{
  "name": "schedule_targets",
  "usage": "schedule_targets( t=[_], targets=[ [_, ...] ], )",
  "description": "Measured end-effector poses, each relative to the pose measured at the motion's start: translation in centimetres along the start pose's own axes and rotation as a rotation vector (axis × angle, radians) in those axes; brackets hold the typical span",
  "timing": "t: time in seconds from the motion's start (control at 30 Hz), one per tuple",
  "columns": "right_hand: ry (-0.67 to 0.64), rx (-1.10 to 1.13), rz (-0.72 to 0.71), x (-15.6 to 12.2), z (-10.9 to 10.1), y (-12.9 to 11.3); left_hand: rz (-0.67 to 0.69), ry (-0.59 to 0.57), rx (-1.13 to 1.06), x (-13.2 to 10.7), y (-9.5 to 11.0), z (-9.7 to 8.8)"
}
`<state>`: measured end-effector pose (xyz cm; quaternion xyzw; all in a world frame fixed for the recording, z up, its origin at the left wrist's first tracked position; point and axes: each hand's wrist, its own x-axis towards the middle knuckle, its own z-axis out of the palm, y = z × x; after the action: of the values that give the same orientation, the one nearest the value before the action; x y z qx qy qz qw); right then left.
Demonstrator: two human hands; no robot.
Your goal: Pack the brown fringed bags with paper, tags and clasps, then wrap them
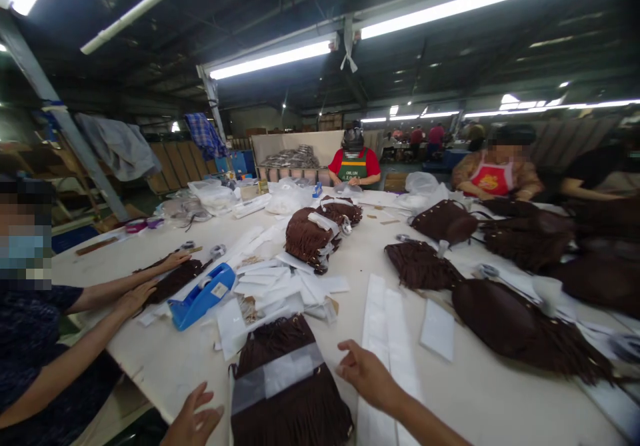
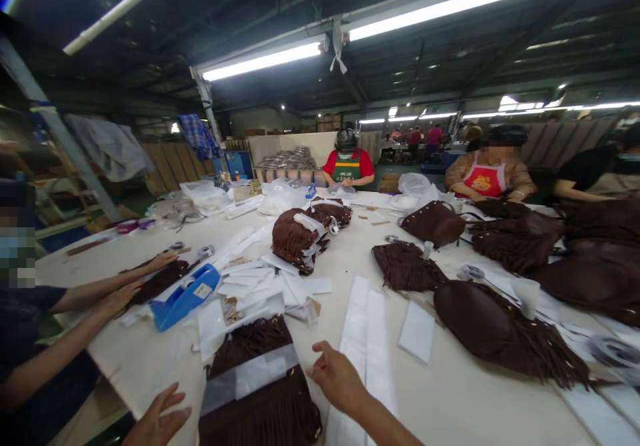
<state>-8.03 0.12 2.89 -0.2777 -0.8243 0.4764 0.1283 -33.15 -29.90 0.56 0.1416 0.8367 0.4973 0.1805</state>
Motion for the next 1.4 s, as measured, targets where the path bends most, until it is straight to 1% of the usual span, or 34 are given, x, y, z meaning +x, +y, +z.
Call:
schedule_targets(
  t=[0.03,0.1,0.17,0.23,0.3,0.33,0.4,0.47,0.5,0.53,0.6,0.7,0.77,0.83,0.93,1.0,1.03,1.1,1.17,1.23,1.3,1.33,1.4],
  targets=[
    [-0.010,-0.011,-0.019,-1.5,-1.3,0.2,0.028,-0.024,0.047,-0.4,0.7,-1.2],
    [-0.037,-0.020,-0.013,-4.2,-3.8,0.4,0.072,-0.071,0.134,-1.2,3.0,-3.3],
    [-0.045,-0.008,0.016,-6.4,-6.0,0.1,0.164,-0.084,0.238,-1.8,6.2,-4.4],
    [-0.029,0.002,0.053,-7.7,-8.1,-0.7,0.282,-0.095,0.339,-1.8,9.9,-4.2],
    [-0.015,-0.027,0.076,-8.0,-10.2,-2.2,0.458,-0.118,0.424,-1.0,13.7,-2.8],
    [-0.009,-0.062,0.072,-7.8,-11.2,-3.0,0.566,-0.122,0.480,-0.3,15.5,-1.7],
    [0.004,-0.157,0.031,-6.5,-13.2,-4.6,0.776,-0.099,0.571,1.5,18.9,1.1],
    [0.034,-0.269,-0.038,-4.1,-15.0,-5.7,0.887,-0.081,0.590,4.0,21.9,4.7],
    [0.064,-0.333,-0.069,-2.5,-15.7,-5.9,0.927,-0.074,0.588,5.5,23.3,6.7],
    [0.101,-0.397,-0.103,-0.4,-16.3,-6.1,0.960,-0.069,0.582,7.1,24.5,8.8],
    [0.183,-0.510,-0.183,4.6,-17.1,-5.9,1.023,-0.056,0.573,10.6,26.8,12.9],
    [0.292,-0.595,-0.327,13.8,-17.4,-5.5,1.071,-0.021,0.559,16.5,29.6,18.4],
    [0.360,-0.636,-0.420,20.4,-17.3,-5.7,1.076,0.005,0.548,20.4,30.9,21.2],
    [0.426,-0.700,-0.480,26.5,-17.1,-6.1,1.086,0.020,0.549,23.8,31.7,23.3],
    [0.511,-0.771,-0.473,34.0,-16.8,-6.6,1.116,0.046,0.591,27.5,32.0,25.3],
    [0.527,-0.768,-0.449,37.6,-16.6,-6.6,1.120,0.068,0.634,29.1,31.8,26.1],
    [0.509,-0.758,-0.443,38.9,-16.5,-6.5,1.113,0.076,0.653,29.7,31.7,26.4],
    [0.433,-0.735,-0.425,40.7,-16.4,-6.0,1.097,0.085,0.690,30.6,31.4,26.7],
    [0.354,-0.719,-0.396,41.7,-16.2,-5.5,1.080,0.091,0.717,31.1,31.1,27.1],
    [0.323,-0.713,-0.373,42.1,-16.0,-5.1,1.062,0.100,0.727,31.6,30.9,27.4],
    [0.346,-0.708,-0.362,42.2,-15.9,-4.9,1.045,0.111,0.729,31.8,30.9,27.7],
    [0.381,-0.700,-0.349,42.1,-15.9,-5.0,1.040,0.112,0.734,31.9,30.9,27.8],
    [0.492,-0.665,-0.311,42.0,-15.9,-5.3,1.036,0.101,0.756,32.0,31.0,27.9]
  ],
)
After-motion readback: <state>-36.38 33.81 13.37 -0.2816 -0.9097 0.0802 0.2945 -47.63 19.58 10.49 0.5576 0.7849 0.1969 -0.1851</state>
